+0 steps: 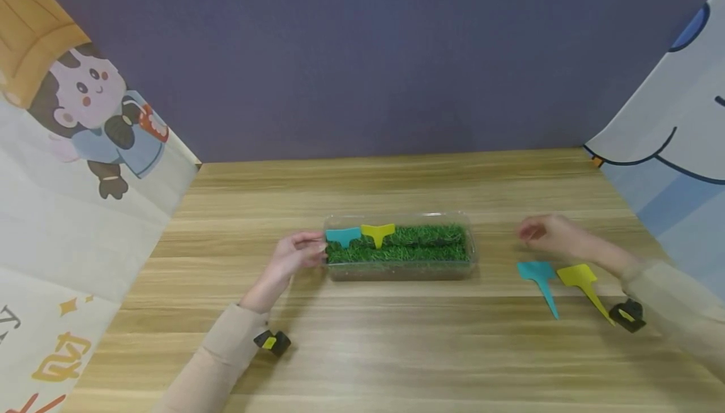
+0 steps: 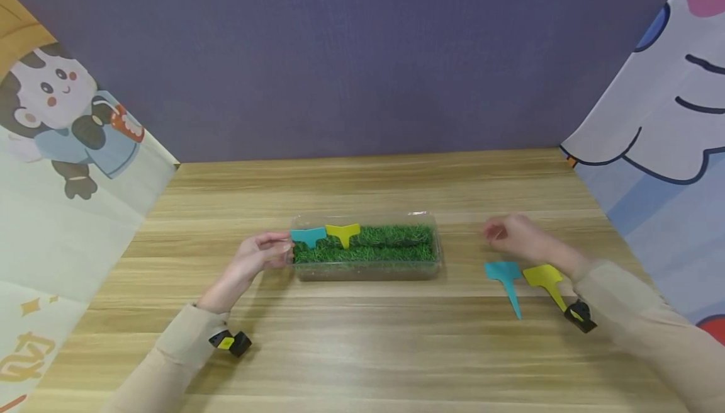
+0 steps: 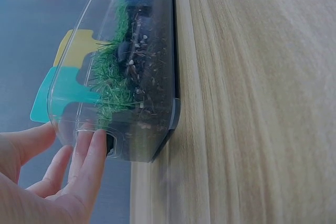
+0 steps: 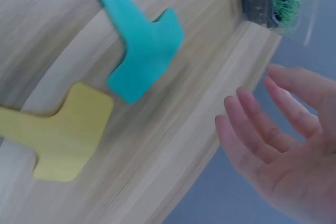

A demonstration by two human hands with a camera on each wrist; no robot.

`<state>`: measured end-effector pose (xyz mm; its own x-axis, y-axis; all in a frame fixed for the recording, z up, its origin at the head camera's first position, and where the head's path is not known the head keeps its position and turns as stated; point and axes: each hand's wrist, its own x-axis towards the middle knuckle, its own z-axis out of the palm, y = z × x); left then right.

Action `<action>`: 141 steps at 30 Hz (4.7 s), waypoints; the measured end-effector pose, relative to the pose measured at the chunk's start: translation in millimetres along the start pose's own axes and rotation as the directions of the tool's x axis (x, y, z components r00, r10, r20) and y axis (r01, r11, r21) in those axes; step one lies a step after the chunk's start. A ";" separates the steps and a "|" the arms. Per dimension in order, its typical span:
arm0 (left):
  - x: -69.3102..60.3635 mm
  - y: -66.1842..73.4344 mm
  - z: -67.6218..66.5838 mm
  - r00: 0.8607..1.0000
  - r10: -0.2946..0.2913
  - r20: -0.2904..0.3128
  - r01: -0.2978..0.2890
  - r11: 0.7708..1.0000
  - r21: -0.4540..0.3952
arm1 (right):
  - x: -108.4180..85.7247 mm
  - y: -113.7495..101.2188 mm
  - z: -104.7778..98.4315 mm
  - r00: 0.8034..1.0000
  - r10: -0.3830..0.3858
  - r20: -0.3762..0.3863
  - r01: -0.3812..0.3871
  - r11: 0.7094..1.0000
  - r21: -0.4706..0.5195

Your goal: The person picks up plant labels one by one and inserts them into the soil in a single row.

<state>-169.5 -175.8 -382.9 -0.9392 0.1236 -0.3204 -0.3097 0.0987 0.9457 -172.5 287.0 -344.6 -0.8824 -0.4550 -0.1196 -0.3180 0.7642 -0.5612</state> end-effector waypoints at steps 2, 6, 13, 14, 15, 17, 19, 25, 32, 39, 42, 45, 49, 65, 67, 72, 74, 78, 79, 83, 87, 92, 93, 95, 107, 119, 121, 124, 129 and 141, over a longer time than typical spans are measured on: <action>-0.4 -0.1 -0.1 1.000 0.000 -0.001 0.000 1.000 0.000 | -2.2 2.5 0.6 1.000 -0.003 0.017 0.003 1.000 -0.022; -1.2 0.1 0.0 1.000 0.000 -0.003 0.000 1.000 0.003 | -5.6 7.7 2.2 0.997 0.017 0.077 -0.013 0.998 -0.060; -0.5 -0.1 -0.3 1.000 -0.001 -0.004 0.001 1.000 0.009 | -10.3 13.6 7.3 0.984 0.065 0.167 -0.055 0.997 -0.063; -0.5 -0.2 -0.4 1.000 0.000 -0.005 0.000 1.000 0.010 | -11.0 14.5 8.1 0.982 0.068 0.176 -0.058 0.997 -0.059; -0.5 -0.3 -0.3 1.000 0.002 -0.006 -0.002 1.000 0.011 | -11.6 15.2 8.9 0.981 0.068 0.183 -0.059 0.997 -0.056; -0.9 -0.1 -0.2 1.000 0.007 -0.002 -0.007 1.000 0.016 | -12.7 16.4 10.4 0.979 0.059 0.194 -0.052 0.998 -0.041; -1.1 -0.1 -0.1 1.000 0.006 -0.004 -0.006 1.000 0.012 | -13.4 17.9 11.9 0.978 0.047 0.201 -0.040 0.998 -0.038; -1.3 0.9 0.0 1.000 -0.002 -0.007 0.002 1.000 0.003 | -14.1 23.0 18.0 0.975 0.051 0.215 -0.034 0.996 -0.079; -1.7 1.5 0.6 1.000 -0.007 -0.007 0.007 1.000 0.011 | -15.7 26.4 26.8 0.984 0.069 0.163 -0.035 0.979 -0.200; -2.1 1.7 1.3 1.000 -0.004 -0.012 0.004 1.000 0.027 | -18.4 26.7 31.7 0.992 0.067 0.108 -0.035 0.963 -0.269; -2.4 2.5 1.6 1.000 -0.004 -0.013 0.004 1.000 0.027 | -18.2 27.3 33.5 0.994 0.059 0.092 -0.031 0.959 -0.282; -2.6 2.6 1.7 1.000 -0.004 -0.011 0.005 1.000 0.028 | -18.5 27.0 35.7 0.995 0.060 0.079 -0.035 0.959 -0.281; -3.0 2.8 1.8 1.000 -0.007 -0.013 0.008 1.000 0.025 | -18.9 25.8 37.3 0.995 0.071 0.068 -0.050 0.962 -0.269; -2.5 1.6 1.4 1.000 0.003 -0.009 -0.002 1.000 0.024 | -15.2 28.2 35.4 0.995 0.091 0.051 -0.081 0.981 -0.177; -2.6 1.5 1.5 1.000 0.002 -0.010 -0.002 1.000 0.021 | -15.0 28.7 35.1 0.994 0.092 0.052 -0.082 0.982 -0.173; -3.1 1.9 1.6 1.000 -0.002 -0.015 0.002 1.000 0.010 | -12.8 28.2 34.8 0.991 0.118 0.057 -0.108 0.982 -0.153; -3.1 2.0 1.6 1.000 -0.004 -0.020 0.004 1.000 0.014 | -11.7 28.6 33.6 0.989 0.132 0.068 -0.121 0.982 -0.144; -2.9 1.9 1.3 1.000 -0.005 -0.028 0.006 1.000 0.026 | -10.1 28.9 31.8 0.983 0.158 0.097 -0.143 0.979 -0.142; -2.8 1.8 1.1 1.000 -0.005 -0.028 0.006 1.000 0.028 | -9.7 28.7 31.4 0.981 0.163 0.105 -0.148 0.979 -0.141; -2.5 1.6 1.0 0.999 -0.005 -0.032 0.006 0.999 0.034 | -8.1 27.7 29.6 0.977 0.163 0.136 -0.146 0.981 -0.127; -2.4 1.3 1.2 0.999 -0.003 -0.034 0.005 0.999 0.039 | -5.3 27.7 27.3 0.977 0.148 0.154 -0.132 0.985 -0.109; -3.0 1.3 1.4 1.000 -0.001 -0.024 0.001 0.999 0.033 | -0.6 29.1 25.0 0.970 0.172 0.174 -0.159 0.984 -0.085; -3.1 1.2 1.4 1.000 0.001 -0.020 0.000 1.000 0.031 | 0.3 29.6 24.5 0.968 0.179 0.178 -0.166 0.983 -0.084; -3.1 1.2 1.3 1.000 0.003 -0.016 -0.002 1.000 0.022 | 1.9 30.1 22.9 0.966 0.184 0.183 -0.171 0.982 -0.083; -2.5 0.0 1.4 1.000 0.001 -0.021 0.000 1.000 0.021 | 7.2 32.5 10.2 0.959 0.165 0.229 -0.180 0.983 0.044; -2.5 -0.7 1.2 1.000 0.006 -0.018 -0.006 1.000 0.022 | 5.7 25.9 -1.1 0.950 0.196 0.243 -0.230 0.966 0.121; -2.4 -1.0 1.3 1.000 0.004 -0.015 -0.004 1.000 0.016 | 5.2 24.1 -2.4 0.951 0.199 0.236 -0.236 0.962 0.138; -2.6 -0.8 1.6 1.000 0.002 -0.017 -0.002 1.000 0.014 | 4.4 20.4 -5.5 0.959 0.186 0.215 -0.220 0.964 0.147; -3.2 0.6 1.7 1.000 0.010 -0.019 -0.010 1.000 0.022 | 1.8 9.7 -12.5 0.980 0.151 0.133 -0.165 0.981 0.101; -2.7 -0.2 1.9 1.000 0.008 -0.025 -0.007 0.999 0.032 | -3.0 -18.4 -25.2 0.970 0.223 -0.102 -0.215 0.973 0.080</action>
<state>-166.6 -174.3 -382.4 -0.9450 0.0995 -0.3114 -0.2981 0.1291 0.9458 -172.8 285.8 -313.3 -0.9617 -0.2244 -0.1574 -0.0920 0.8053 -0.5857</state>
